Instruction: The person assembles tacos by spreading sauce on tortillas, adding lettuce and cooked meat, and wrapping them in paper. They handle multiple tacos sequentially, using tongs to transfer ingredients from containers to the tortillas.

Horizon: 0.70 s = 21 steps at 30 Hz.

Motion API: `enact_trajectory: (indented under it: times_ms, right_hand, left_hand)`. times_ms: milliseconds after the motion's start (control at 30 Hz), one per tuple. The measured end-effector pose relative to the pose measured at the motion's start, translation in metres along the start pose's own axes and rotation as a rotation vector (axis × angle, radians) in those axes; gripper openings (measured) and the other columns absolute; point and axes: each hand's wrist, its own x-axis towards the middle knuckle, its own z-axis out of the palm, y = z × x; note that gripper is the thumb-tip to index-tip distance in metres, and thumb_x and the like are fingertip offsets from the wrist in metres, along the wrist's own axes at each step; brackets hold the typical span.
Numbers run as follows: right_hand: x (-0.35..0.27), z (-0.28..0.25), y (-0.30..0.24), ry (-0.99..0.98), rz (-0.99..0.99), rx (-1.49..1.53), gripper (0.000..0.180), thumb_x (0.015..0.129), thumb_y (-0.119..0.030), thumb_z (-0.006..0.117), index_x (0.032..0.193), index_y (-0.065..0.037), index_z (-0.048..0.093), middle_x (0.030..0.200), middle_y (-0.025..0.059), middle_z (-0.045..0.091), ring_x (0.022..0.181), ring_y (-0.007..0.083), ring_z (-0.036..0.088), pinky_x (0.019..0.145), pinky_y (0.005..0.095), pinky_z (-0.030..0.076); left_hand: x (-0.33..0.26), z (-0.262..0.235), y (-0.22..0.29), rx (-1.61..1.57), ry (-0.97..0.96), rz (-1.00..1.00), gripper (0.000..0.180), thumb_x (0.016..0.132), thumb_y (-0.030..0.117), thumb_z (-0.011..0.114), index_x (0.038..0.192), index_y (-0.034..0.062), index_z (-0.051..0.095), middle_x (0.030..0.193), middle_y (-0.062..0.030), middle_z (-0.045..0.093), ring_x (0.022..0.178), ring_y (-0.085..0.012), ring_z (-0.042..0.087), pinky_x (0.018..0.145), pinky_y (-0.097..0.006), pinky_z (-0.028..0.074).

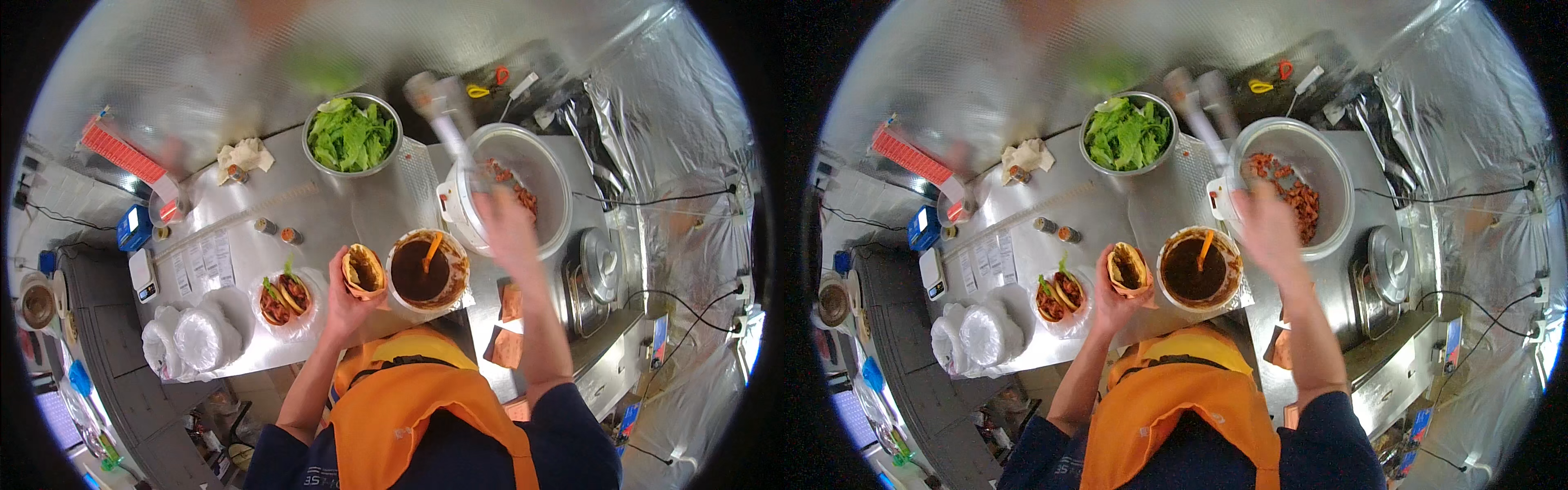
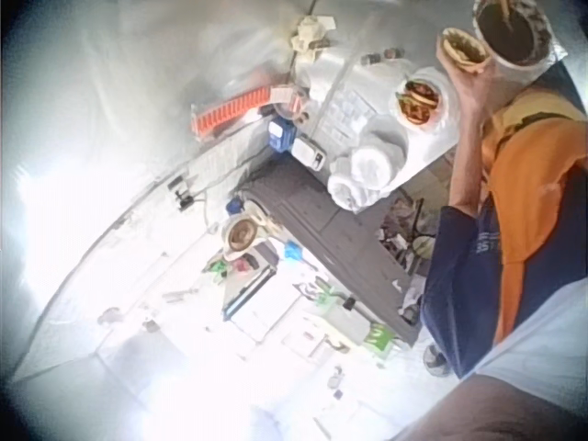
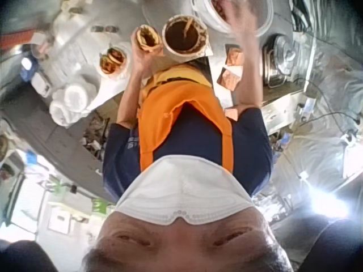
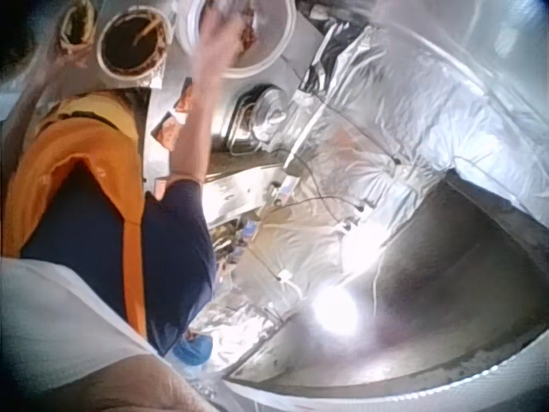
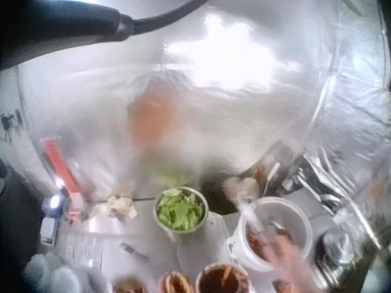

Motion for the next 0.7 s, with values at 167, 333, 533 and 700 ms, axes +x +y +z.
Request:
enact_trajectory:
  times_ms: [167,333,533,700]
  right_hand:
    - [0.052,0.182,-0.034,-0.245,0.015,-0.16,0.049,0.106,-0.038,0.057,0.098,0.009,0.067,0.095,0.0299,0.073,0.093,0.046,0.074,0.083,0.0544,0.059]
    - [0.052,0.177,-0.016,-0.303,-0.023,-0.24,0.039,0.106,-0.034,0.059,0.099,0.002,0.071,0.093,0.0256,0.074,0.092,0.0405,0.075,0.078,0.0508,0.059]
    - [0.045,0.162,0.03,-0.211,0.07,0.2,0.039,0.108,-0.032,0.06,0.086,0.0,0.06,0.07,0.0157,0.068,0.058,0.0274,0.071,0.06,0.0418,0.056]
    - [-0.008,0.085,0.003,-0.188,-0.01,0.37,0.033,0.109,-0.026,0.06,0.09,0.001,0.06,0.068,0.0079,0.064,0.054,0.0145,0.062,0.053,0.0306,0.05]
  left_hand:
    - [0.015,-0.002,0.002,0.009,0.063,0.088,0.109,0.072,0.001,0.093,0.158,0.0008,0.026,0.139,-0.0116,0.051,0.127,-0.0224,0.058,0.11,-0.038,0.05]
    - [0.006,-0.019,0.01,-0.015,0.116,0.044,0.111,0.073,-0.001,0.092,0.159,0.0008,0.022,0.139,-0.013,0.051,0.127,-0.0231,0.058,0.111,-0.039,0.05]
    - [0.026,-0.022,-0.003,0.03,0.133,0.001,0.109,0.075,0.003,0.092,0.159,-0.001,0.022,0.143,-0.0147,0.049,0.132,-0.0252,0.056,0.113,-0.039,0.049]
    - [0.088,-0.03,-0.02,0.232,0.219,0.148,0.107,0.074,0.01,0.094,0.157,-0.0029,0.028,0.145,-0.0168,0.047,0.133,-0.0289,0.054,0.114,-0.04,0.046]
